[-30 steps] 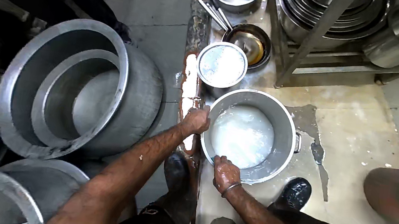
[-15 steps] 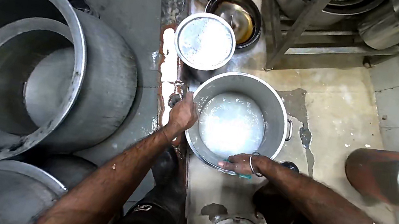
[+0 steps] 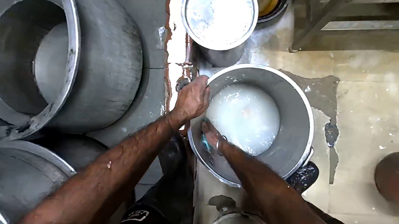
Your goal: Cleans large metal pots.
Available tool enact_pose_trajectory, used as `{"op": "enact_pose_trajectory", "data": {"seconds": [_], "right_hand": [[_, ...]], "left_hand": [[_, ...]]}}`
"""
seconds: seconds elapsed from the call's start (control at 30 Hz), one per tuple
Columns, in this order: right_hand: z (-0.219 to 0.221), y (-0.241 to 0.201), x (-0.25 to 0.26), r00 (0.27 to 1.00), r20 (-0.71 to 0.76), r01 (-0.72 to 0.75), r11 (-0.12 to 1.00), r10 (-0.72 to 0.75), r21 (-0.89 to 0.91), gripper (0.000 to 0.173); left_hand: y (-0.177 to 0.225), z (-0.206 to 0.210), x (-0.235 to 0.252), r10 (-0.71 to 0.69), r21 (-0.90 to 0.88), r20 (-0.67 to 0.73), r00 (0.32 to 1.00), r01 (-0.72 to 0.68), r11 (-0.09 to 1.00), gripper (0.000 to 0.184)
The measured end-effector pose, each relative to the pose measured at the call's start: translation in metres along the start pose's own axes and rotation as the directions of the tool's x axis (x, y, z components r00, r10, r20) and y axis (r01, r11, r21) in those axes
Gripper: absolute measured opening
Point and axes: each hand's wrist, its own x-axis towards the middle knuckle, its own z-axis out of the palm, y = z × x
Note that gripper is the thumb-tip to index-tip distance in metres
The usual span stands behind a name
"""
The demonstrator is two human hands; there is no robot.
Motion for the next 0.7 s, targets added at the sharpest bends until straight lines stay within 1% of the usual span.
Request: {"op": "enact_pose_trajectory", "data": {"seconds": [0.03, 0.1, 0.17, 0.23, 0.27, 0.3, 0.37, 0.4, 0.43, 0.47, 0.5, 0.57, 0.6, 0.63, 0.67, 0.7], "right_hand": [[-0.008, 0.015, -0.002, 0.998, 0.053, 0.021, 0.993, -0.014, -0.119, 0.053], [-0.026, 0.031, -0.013, 0.977, 0.209, 0.040, 0.925, 0.043, -0.379, 0.050], [-0.044, 0.033, -0.026, 0.929, 0.332, 0.078, 0.794, 0.161, -0.603, 0.048], [-0.068, 0.035, -0.044, 0.846, 0.425, 0.115, 0.668, 0.322, -0.735, 0.044], [-0.080, 0.036, -0.051, 0.802, 0.438, 0.132, 0.594, 0.407, -0.794, 0.040], [-0.092, 0.033, -0.056, 0.759, 0.405, 0.120, 0.502, 0.509, -0.857, 0.039], [-0.103, 0.035, -0.064, 0.708, 0.255, 0.037, 0.326, 0.659, -0.945, 0.042], [-0.104, 0.028, -0.069, 0.702, 0.190, -0.015, 0.280, 0.686, -0.960, 0.044], [-0.099, 0.017, -0.075, 0.713, 0.146, -0.079, 0.285, 0.686, -0.955, 0.047], [-0.089, 0.003, -0.082, 0.733, 0.129, -0.140, 0.334, 0.668, -0.932, 0.052], [-0.076, -0.009, -0.089, 0.773, 0.141, -0.181, 0.428, 0.618, -0.885, 0.058], [-0.046, -0.026, -0.103, 0.895, 0.155, -0.200, 0.689, 0.417, -0.697, 0.065], [-0.029, -0.038, -0.108, 0.942, 0.115, -0.196, 0.798, 0.314, -0.571, 0.068], [-0.013, -0.054, -0.111, 0.972, 0.052, -0.179, 0.870, 0.228, -0.460, 0.068], [0.003, -0.072, -0.115, 0.988, -0.030, -0.151, 0.910, 0.151, -0.387, 0.064], [0.019, -0.091, -0.120, 0.989, -0.107, -0.136, 0.917, 0.104, -0.374, 0.059]], "left_hand": [[-0.002, 0.000, 0.001, 0.015, 0.000, -0.001, 1.000, -0.015, 1.000, 0.026], [-0.002, 0.000, 0.003, 0.024, 0.001, 0.013, 1.000, -0.024, 1.000, 0.027], [0.000, -0.003, 0.004, 0.007, 0.006, 0.039, 0.999, -0.008, 1.000, 0.028], [0.002, -0.005, 0.005, -0.012, 0.017, 0.068, 0.998, 0.011, 1.000, 0.028], [0.003, -0.005, 0.005, -0.014, 0.019, 0.073, 0.997, 0.012, 1.000, 0.027], [0.002, -0.005, 0.005, -0.012, 0.024, 0.069, 0.998, 0.010, 1.000, 0.027], [0.004, -0.006, 0.004, -0.031, 0.036, 0.085, 0.996, 0.028, 0.999, 0.029], [0.006, -0.007, 0.003, -0.047, 0.037, 0.094, 0.994, 0.044, 0.998, 0.029], [0.006, -0.008, 0.003, -0.055, 0.035, 0.094, 0.994, 0.052, 0.998, 0.030], [0.006, -0.008, 0.003, -0.054, 0.029, 0.088, 0.995, 0.051, 0.998, 0.030], [0.005, -0.007, 0.003, -0.051, 0.023, 0.078, 0.996, 0.049, 0.999, 0.030], [0.006, -0.006, 0.002, -0.050, 0.010, 0.071, 0.996, 0.050, 0.999, 0.029], [0.007, -0.005, 0.001, -0.047, 0.004, 0.071, 0.996, 0.047, 0.999, 0.029], [0.008, -0.007, 0.001, -0.046, 0.001, 0.071, 0.996, 0.046, 0.999, 0.029], [0.007, -0.008, 0.001, -0.047, 0.004, 0.071, 0.996, 0.047, 0.999, 0.029], [0.006, -0.008, 0.001, -0.048, 0.010, 0.074, 0.996, 0.048, 0.999, 0.030]]}}
